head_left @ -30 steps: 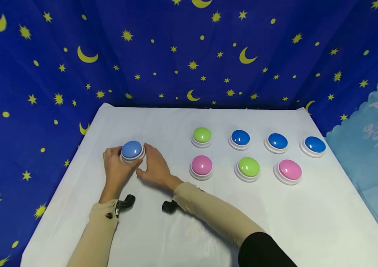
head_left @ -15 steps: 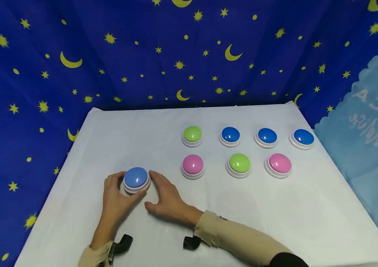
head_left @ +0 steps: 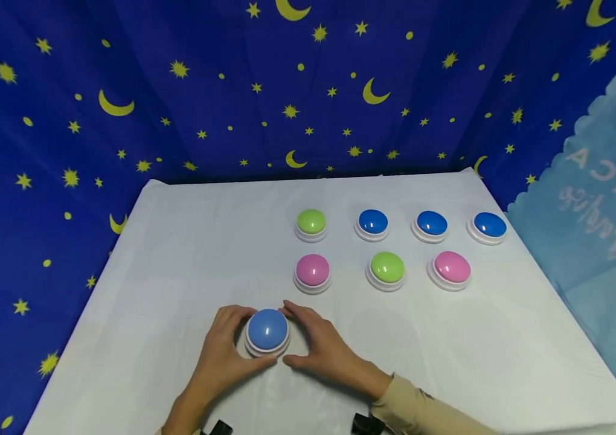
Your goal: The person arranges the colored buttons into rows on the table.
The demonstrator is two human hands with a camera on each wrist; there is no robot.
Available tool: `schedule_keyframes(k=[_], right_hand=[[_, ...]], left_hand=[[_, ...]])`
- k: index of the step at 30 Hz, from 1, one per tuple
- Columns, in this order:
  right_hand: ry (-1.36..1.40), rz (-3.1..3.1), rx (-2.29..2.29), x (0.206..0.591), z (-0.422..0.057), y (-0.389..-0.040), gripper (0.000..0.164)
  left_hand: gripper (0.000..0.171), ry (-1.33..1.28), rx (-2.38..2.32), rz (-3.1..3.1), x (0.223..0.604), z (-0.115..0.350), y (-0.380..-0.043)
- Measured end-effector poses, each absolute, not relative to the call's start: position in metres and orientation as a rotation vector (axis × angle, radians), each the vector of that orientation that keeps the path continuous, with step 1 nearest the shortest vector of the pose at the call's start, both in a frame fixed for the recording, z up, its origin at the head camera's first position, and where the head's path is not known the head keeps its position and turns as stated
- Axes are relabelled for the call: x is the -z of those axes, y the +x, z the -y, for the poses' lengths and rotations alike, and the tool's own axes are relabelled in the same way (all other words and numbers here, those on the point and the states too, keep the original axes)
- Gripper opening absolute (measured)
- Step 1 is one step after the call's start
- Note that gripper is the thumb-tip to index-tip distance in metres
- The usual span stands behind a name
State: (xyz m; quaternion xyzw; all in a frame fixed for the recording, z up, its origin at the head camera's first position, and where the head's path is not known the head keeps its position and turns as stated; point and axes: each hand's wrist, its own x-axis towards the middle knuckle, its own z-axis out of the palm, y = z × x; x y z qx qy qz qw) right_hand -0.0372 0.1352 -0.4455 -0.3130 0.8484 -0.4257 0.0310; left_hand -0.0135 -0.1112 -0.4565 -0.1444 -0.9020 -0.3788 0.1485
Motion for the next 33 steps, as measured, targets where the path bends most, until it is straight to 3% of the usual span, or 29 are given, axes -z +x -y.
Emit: schedule_keyframes(k=[14,20,25,33], right_hand=[[-0.930,-2.881,1.250,0.450,-0.214,-0.002,0.106],[-0.852,-2.882,1.261,0.448,-0.242,0.008,0.100],[-0.803,-2.890,1.250,0.446,-0.266,0.010,0.092],[-0.619,-2.954,1.192,0.441,-0.313,0.006,0.094]], left_hand=[[0.090,-0.831,1.315,2.492,0.459,0.028,-0.008],[0.091,-0.964,1.418,2.509,0.455,-0.005,-0.006],[0.091,-1.102,1.372,2.598,0.439,-0.029,-0.015],[0.090,-1.233,1.266,2.679,0.430,-0.081,-0.038]])
